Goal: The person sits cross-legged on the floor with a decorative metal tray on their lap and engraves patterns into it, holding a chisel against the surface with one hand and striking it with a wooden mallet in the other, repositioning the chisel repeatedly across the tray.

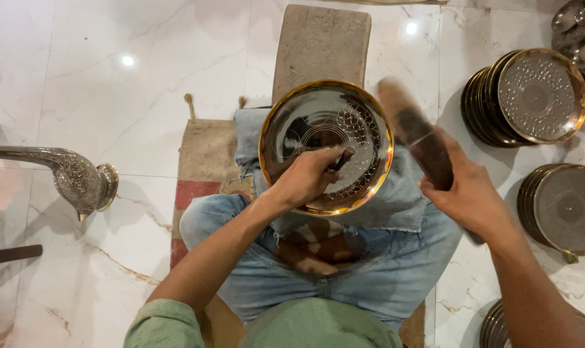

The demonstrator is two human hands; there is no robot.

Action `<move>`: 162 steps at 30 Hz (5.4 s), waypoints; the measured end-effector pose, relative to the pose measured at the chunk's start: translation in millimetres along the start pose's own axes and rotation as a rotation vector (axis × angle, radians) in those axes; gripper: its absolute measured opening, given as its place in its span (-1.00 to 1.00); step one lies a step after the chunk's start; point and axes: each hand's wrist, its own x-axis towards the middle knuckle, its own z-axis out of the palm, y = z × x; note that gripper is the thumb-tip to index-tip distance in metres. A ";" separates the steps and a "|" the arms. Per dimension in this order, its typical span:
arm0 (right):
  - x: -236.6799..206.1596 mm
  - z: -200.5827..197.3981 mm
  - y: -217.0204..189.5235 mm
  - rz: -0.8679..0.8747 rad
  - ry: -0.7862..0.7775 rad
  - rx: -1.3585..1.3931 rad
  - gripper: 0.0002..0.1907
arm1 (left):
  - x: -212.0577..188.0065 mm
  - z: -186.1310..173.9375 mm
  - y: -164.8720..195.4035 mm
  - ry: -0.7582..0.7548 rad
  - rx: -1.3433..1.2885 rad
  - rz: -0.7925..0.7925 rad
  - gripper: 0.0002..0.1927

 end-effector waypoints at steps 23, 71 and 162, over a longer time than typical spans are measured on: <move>-52.3 68.5 9.3 0.325 0.220 0.743 -0.06 | 10.3 -5.5 -1.3 -0.226 0.195 0.180 -0.50; -28.5 84.3 -18.7 0.161 0.616 0.700 -0.15 | -20.3 -9.0 14.2 0.413 -0.030 -0.059 -0.62; -0.9 28.8 14.8 0.014 0.096 0.145 -0.04 | 9.4 -5.1 5.6 0.030 0.238 0.095 -0.63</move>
